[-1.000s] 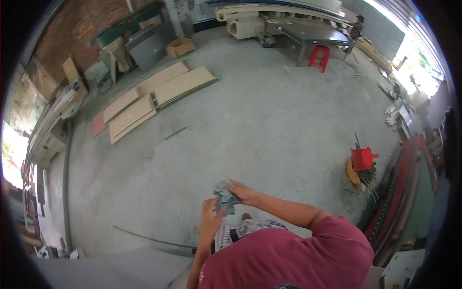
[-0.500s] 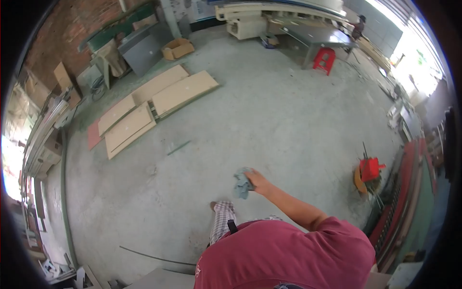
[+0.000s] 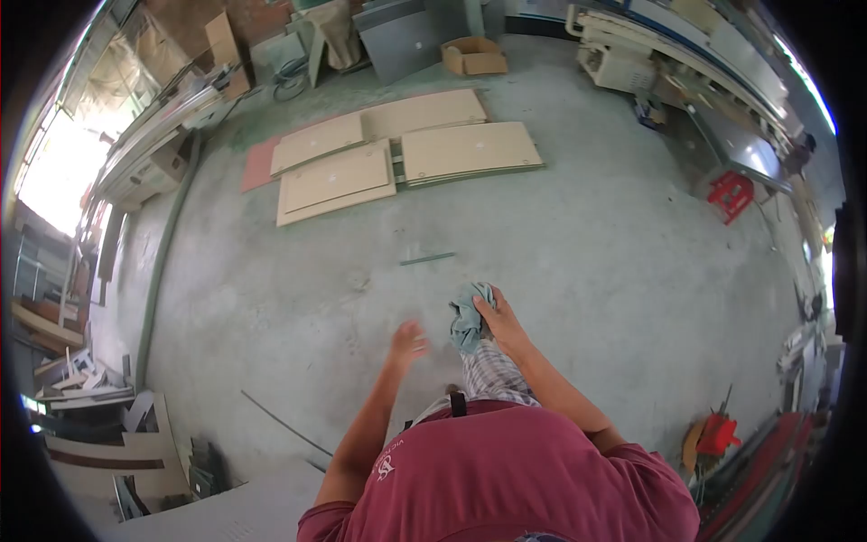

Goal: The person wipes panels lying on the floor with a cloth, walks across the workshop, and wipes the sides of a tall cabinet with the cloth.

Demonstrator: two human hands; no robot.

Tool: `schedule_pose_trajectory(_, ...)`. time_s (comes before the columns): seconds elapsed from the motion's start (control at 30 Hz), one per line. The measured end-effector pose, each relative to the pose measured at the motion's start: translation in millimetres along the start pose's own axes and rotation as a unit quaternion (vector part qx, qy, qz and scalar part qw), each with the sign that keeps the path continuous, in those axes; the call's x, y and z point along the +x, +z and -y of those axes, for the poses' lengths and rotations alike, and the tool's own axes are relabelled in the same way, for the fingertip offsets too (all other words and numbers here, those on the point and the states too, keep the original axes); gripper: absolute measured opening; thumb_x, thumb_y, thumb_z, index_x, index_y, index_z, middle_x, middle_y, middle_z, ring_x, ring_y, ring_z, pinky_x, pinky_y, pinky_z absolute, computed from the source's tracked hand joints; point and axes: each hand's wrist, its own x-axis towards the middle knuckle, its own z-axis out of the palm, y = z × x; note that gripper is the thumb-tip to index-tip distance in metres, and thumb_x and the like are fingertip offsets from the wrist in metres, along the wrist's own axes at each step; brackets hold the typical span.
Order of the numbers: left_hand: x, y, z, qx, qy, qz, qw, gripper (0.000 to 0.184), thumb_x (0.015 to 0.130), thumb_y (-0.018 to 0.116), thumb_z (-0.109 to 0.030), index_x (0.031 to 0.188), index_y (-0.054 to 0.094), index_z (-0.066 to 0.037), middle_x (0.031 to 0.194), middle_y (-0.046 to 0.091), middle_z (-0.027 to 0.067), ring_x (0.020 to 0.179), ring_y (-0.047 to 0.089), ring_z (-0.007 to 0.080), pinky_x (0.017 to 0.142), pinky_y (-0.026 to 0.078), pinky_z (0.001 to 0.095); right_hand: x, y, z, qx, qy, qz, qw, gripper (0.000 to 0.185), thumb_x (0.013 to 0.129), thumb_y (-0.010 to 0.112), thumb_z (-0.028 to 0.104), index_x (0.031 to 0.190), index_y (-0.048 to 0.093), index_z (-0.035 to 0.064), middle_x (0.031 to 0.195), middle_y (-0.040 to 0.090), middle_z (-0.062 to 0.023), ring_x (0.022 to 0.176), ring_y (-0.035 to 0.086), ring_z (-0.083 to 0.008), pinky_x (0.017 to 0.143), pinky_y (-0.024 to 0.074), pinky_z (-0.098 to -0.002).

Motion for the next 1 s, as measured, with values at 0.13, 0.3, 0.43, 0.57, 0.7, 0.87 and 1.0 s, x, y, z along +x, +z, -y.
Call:
schedule_pose_trajectory(0.13, 32.0, 101.0, -90.5, -0.106, -0.021, 0.139, 0.984, 0.047, 0.089, 0.04, -0.042, 0.118, 0.04, -0.006, 0.105, 0.053, 0.01, 0.091, 0.056, 0.0216, 0.076, 0.047, 0.0389, 91.2, -2.8, -13.1, 0.007, 0.041, 0.029, 0.999, 0.051, 0.085, 0.053, 0.031, 0.121, 0.039, -0.0031, 0.102, 0.053, -0.0116, 0.092, 0.053, -0.0163, 0.078, 0.0423, -0.0258)
schedule_pose_trajectory(0.3, 125.5, 125.3, -150.5, -0.022, -0.046, 0.058, 0.997, 0.039, 0.088, 0.045, -0.033, 0.114, 0.044, -0.004, 0.095, 0.056, 0.0057, 0.082, 0.058, 0.0163, 0.06, 0.049, 0.0318, 220.3, -28.4, -14.8, -0.129, 0.031, 0.033, 0.991, 0.043, 0.086, 0.053, 0.027, 0.115, 0.045, -0.0032, 0.101, 0.056, -0.0094, 0.09, 0.052, -0.0143, 0.079, 0.0426, -0.0263)
schedule_pose_trajectory(0.43, 196.2, 132.7, -220.6, 0.014, -0.03, 0.017, 0.999, 0.02, 0.08, 0.055, -0.017, 0.095, 0.054, -0.004, 0.079, 0.054, 0.0019, 0.071, 0.054, 0.0125, 0.059, 0.046, 0.0273, 301.9, -37.5, 45.5, -0.295, -0.079, 0.148, 0.941, 0.051, 0.084, 0.054, 0.034, 0.117, 0.044, -0.0048, 0.111, 0.054, -0.0181, 0.099, 0.053, -0.0258, 0.084, 0.0414, -0.033)
schedule_pose_trajectory(0.57, 285.7, 153.6, -288.9, 0.018, -0.048, -0.066, 0.996, 0.03, 0.082, 0.049, -0.029, 0.106, 0.05, -0.012, 0.093, 0.052, 0.004, 0.075, 0.054, 0.0165, 0.053, 0.043, 0.0287, 376.9, -52.3, 130.6, -0.317, -0.041, 0.124, 0.939, 0.045, 0.083, 0.053, 0.034, 0.112, 0.047, -0.0009, 0.1, 0.056, -0.0233, 0.091, 0.055, -0.0336, 0.078, 0.0428, -0.0367)
schedule_pose_trajectory(0.7, 314.6, 189.7, -314.0, 0.043, -0.041, 0.017, 0.998, 0.033, 0.082, 0.047, -0.034, 0.106, 0.05, -0.012, 0.096, 0.053, 0.0046, 0.075, 0.054, 0.0174, 0.05, 0.04, 0.0292, 367.1, -53.5, 143.2, -0.303, -0.059, -0.037, 0.951, 0.04, 0.083, 0.053, 0.032, 0.108, 0.049, 0.0005, 0.09, 0.057, -0.0223, 0.082, 0.055, -0.0356, 0.071, 0.0437, -0.0379)
schedule_pose_trajectory(0.87, 402.5, 268.0, -349.1, 0.147, -0.034, 0.142, 0.978, 0.037, 0.083, 0.047, -0.034, 0.108, 0.049, -0.007, 0.098, 0.054, 0.0081, 0.079, 0.055, 0.0187, 0.054, 0.042, 0.0295, 376.9, -99.6, 183.1, -0.145, -0.014, -0.182, 0.972, 0.032, 0.085, 0.05, 0.028, 0.103, 0.05, 0.0012, 0.082, 0.059, -0.0133, 0.073, 0.056, -0.0214, 0.066, 0.0465, -0.0326)
schedule_pose_trajectory(1.0, 473.7, 323.8, -349.1, 0.247, 0.101, 0.265, 0.926, 0.042, 0.086, 0.046, -0.031, 0.11, 0.045, 0.004, 0.104, 0.052, 0.0138, 0.087, 0.054, 0.0229, 0.07, 0.044, 0.0343, 336.2, -138.4, 192.3, -0.046, -0.042, -0.316, 0.947, 0.036, 0.086, 0.05, 0.032, 0.111, 0.048, 0.0056, 0.093, 0.057, -0.0101, 0.083, 0.054, -0.0169, 0.07, 0.0477, -0.0312)
